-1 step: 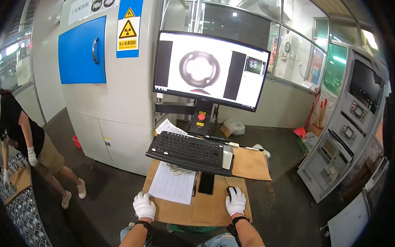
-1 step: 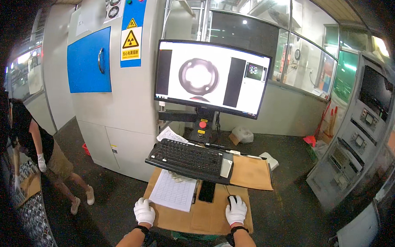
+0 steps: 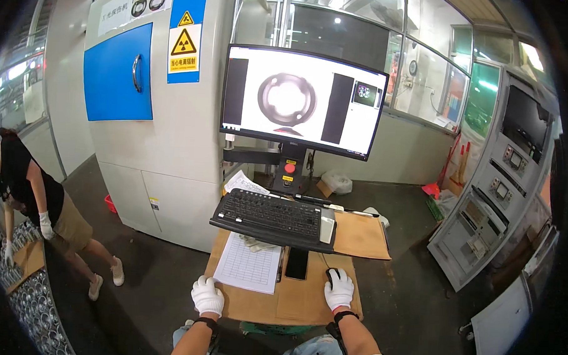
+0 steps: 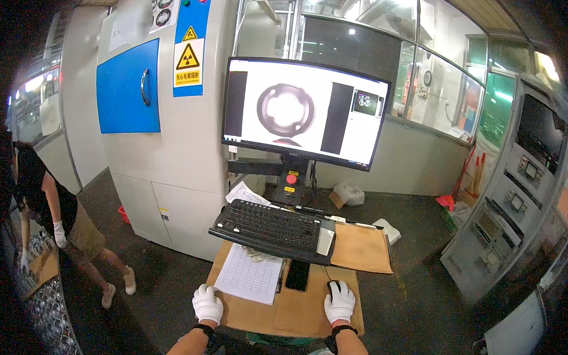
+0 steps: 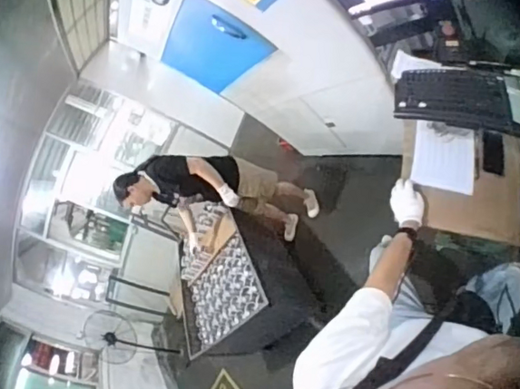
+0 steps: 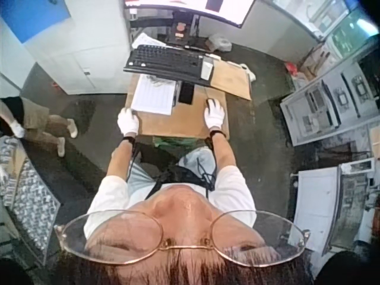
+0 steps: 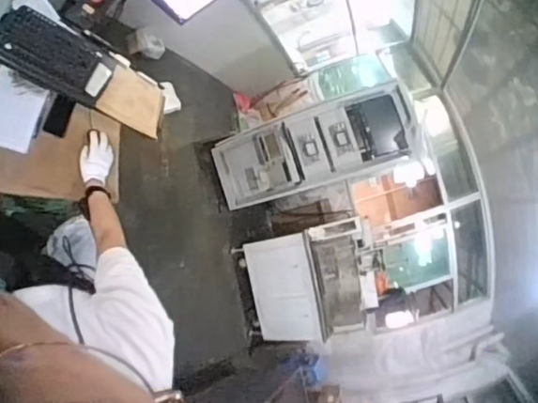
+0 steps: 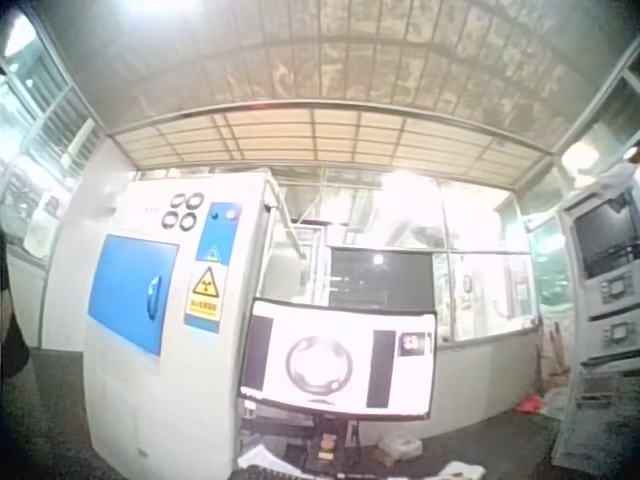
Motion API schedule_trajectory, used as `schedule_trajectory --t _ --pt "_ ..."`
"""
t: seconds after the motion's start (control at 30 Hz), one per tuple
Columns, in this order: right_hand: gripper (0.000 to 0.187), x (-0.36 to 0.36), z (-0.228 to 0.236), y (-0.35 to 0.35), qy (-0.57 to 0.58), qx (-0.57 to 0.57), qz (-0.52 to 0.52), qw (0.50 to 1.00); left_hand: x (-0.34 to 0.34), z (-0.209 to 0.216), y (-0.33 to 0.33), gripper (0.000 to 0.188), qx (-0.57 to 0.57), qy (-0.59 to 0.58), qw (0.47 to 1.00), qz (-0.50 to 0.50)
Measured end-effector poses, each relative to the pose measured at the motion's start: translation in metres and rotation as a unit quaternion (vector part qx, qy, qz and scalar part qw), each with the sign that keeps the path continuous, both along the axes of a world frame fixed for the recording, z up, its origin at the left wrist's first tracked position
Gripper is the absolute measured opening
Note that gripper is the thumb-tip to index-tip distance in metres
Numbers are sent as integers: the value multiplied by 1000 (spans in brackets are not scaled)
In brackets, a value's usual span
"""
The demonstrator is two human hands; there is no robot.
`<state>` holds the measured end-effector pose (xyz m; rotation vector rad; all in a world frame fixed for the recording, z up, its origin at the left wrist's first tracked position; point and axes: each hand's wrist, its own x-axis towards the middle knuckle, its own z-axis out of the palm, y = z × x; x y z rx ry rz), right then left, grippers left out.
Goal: Inspecting metal cylinder parts using an X-ray machine and computer interface, then organizing them on a tray.
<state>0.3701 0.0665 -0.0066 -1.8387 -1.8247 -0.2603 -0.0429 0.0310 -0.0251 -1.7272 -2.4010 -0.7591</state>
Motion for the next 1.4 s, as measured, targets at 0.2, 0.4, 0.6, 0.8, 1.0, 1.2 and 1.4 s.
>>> schedule_trajectory --t 0.2,0.4,0.6,0.8,1.0,1.2,1.4 --pt "49 0 1 2 -3 -6 -1 1000 3 8 -4 23 18 -2 1000 1" --pt "49 0 2 2 -7 -5 -1 1000 2 8 -3 25 9 -10 1000 -9" --pt "48 3 -2 3 1 -22 -8 1000 4 10 -4 26 18 -10 1000 -11" --pt "53 1 1 1 9 -22 -5 1000 1 1 -5 26 31 0 1000 -4" --pt "56 1 3 -2 3 -26 -6 1000 3 7 -7 22 38 -10 999 -12" --pt "56 4 -2 4 2 -14 -16 1000 0 -7 6 27 49 2 999 -16" --pt "54 5 2 10 6 16 9 1000 3 -5 4 28 56 0 998 -12"
